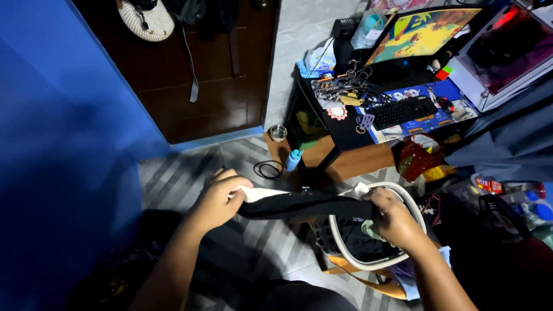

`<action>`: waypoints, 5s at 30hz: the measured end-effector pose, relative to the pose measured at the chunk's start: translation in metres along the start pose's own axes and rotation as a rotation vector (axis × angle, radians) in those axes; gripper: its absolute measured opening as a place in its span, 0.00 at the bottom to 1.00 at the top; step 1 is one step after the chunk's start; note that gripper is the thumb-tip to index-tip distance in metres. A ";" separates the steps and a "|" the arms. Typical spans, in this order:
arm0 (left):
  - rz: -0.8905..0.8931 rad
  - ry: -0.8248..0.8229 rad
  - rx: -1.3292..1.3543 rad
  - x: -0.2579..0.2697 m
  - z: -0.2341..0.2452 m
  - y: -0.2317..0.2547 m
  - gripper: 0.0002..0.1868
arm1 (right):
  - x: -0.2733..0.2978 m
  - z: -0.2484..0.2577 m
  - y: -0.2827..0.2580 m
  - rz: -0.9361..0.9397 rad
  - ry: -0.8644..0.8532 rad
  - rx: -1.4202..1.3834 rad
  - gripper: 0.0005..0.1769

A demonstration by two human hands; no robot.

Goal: Fold clothes and put garments on hangers.

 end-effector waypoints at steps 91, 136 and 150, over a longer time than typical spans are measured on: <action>1.275 0.389 0.897 -0.093 -0.212 -0.336 0.19 | -0.436 -0.074 0.176 0.093 0.133 -0.469 0.09; 1.432 0.119 1.033 -0.238 -0.265 -0.471 0.17 | -0.793 -0.003 0.379 -0.500 -0.088 0.110 0.23; 1.312 0.410 1.051 -0.226 -0.255 -0.479 0.16 | -0.732 0.091 0.300 -0.053 0.517 -0.635 0.04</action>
Point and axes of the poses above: each hand's wrist, its own x-axis away from the middle knuckle, its own z-axis out of the back of the hand, y = z × x, the point moved 9 cm from there along -x, towards the middle knuckle, and after that the axes turned 9 degrees about -z, right-handed, at the moved point
